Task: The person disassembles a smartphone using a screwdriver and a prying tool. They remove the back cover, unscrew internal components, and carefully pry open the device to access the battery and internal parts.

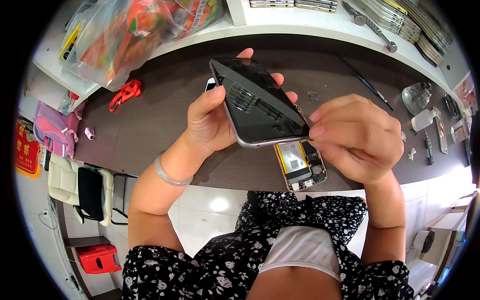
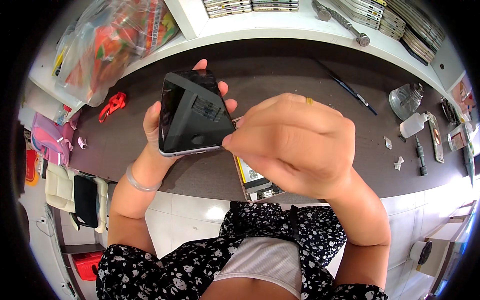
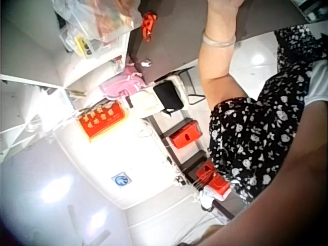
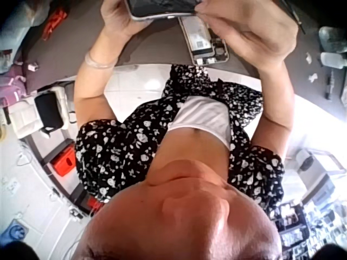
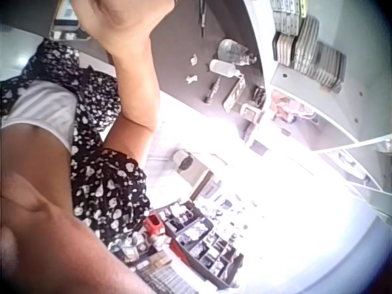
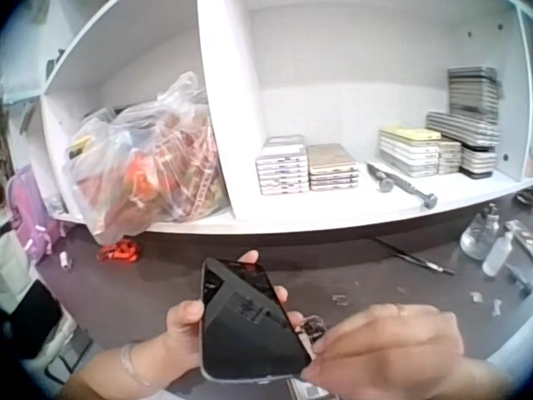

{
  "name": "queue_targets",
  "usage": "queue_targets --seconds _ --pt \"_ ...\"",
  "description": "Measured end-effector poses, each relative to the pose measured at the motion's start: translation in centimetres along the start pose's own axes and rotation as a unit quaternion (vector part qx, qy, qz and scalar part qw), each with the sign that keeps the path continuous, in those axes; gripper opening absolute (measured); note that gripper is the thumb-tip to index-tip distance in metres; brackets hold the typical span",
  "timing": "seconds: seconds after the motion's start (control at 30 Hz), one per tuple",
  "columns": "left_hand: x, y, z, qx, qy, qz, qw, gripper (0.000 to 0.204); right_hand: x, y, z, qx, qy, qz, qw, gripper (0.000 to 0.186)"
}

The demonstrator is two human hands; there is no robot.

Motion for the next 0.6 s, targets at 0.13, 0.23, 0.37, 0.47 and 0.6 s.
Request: queue_targets --seconds 0.13,0.23,0.37,0.47,0.6 --pt "0.2 -0.2 -0.2 -0.003 -0.009 -0.004 1.0 0.09 -0.5 0.5 0.1 0.048 0.023 0.027 0.998 0.019" --pt "0.2 -0.1 -0.4 0.001 -0.01 -0.002 1.0 0.089 -0.7 0.5 -0.1 0.044 0.02 0.027 0.998 0.019" --pt "0.1 -0.2 -0.6 0.007 -0.015 -0.007 1.0 0.088 -0.9 0.7 -0.4 0.018 0.011 0.03 0.999 0.02" --pt "0.2 -0.4 -0.8 0.005 -0.019 -0.014 1.0 0.088 -1.0 0.7 -0.6 -0.003 0.013 0.028 1.0 0.02" --pt "0.4 -0.3 -0.8 0.001 -0.02 -0.029 0.999 0.085 -1.1 0.7 -0.7 -0.012 0.011 0.025 1.0 0.02"
Point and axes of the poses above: each hand's wrist, its own y-axis away from the middle knuckle, its own x-axis out of the back of the hand, z = x × y, the point moved 1 cm from there along -y, towards the middle knuckle, and after that the axes turned 11 degrees about z, right-handed, at the moved point
